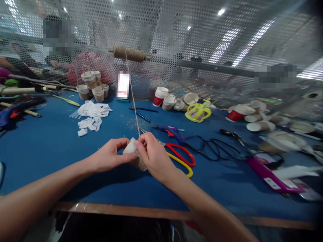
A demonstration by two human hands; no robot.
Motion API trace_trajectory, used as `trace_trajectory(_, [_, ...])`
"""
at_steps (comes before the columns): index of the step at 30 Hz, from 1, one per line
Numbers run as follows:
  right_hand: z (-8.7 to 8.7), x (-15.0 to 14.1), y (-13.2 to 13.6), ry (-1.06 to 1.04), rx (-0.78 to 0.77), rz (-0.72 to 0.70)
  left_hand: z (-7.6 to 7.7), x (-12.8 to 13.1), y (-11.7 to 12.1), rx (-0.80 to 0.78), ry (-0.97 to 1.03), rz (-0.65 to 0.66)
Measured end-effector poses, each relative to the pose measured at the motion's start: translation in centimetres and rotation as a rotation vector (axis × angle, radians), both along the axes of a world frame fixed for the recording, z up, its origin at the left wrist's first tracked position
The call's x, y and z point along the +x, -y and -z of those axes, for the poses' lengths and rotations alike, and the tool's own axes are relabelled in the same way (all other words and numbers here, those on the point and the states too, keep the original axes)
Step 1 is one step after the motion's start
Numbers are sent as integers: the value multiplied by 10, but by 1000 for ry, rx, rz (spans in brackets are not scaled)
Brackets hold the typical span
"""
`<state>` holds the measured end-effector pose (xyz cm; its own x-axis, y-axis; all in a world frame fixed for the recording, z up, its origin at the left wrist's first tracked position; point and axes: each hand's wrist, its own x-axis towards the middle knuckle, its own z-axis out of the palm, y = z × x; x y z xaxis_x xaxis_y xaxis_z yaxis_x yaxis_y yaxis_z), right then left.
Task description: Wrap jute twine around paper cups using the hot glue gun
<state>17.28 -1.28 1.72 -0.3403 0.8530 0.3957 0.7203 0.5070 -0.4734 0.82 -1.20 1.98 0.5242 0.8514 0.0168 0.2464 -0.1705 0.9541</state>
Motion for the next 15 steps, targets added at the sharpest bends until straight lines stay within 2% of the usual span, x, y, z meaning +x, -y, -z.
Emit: trace_trajectory(15, [8, -5, 2, 140, 208, -24, 4, 2, 0, -74, 50, -77])
